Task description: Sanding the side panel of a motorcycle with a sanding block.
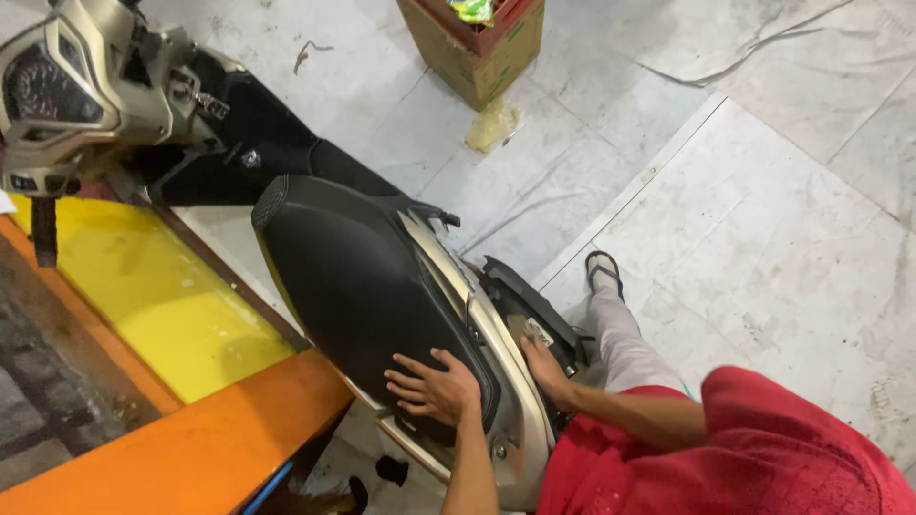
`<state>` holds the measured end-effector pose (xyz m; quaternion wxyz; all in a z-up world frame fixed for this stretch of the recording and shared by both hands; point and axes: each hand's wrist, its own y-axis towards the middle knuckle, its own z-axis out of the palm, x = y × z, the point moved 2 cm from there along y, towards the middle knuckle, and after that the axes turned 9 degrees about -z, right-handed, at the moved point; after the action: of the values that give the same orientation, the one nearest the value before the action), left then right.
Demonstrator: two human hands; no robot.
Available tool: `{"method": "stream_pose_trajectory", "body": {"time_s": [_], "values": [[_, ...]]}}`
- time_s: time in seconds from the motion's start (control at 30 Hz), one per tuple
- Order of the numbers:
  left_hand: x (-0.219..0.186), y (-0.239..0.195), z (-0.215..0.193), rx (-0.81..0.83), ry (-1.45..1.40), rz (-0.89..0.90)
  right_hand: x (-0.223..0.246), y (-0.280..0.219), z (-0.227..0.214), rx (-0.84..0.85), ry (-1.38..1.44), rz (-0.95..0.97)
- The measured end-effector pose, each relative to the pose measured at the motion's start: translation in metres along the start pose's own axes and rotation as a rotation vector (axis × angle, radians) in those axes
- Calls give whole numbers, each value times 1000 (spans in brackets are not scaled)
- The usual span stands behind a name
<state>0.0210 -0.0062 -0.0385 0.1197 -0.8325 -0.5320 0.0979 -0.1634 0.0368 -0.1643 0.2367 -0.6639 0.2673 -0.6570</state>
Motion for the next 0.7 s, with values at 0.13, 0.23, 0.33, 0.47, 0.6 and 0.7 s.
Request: {"method": "stream_pose_trajectory", "body": {"time_s": [0.13,0.23,0.33,0.47,0.6,0.7], "values": [[-4,-2,3,-4,14,12,69,52,17,89,-212,-64],[-4,0,-6,-18,29,0,100,74,39,163,-198,-14],[-2,-4,-7,-7,17,12,85,93,41,194,-93,-58],[-4,-5,-12,-10,-14,22,67,70,29,203,-85,-89],[-7,-1,-6,-15,-14,26,5,30,8,170,18,-104],[-4,-4,-7,6,-19,11,-21,-10,-7,110,97,-4]]}}
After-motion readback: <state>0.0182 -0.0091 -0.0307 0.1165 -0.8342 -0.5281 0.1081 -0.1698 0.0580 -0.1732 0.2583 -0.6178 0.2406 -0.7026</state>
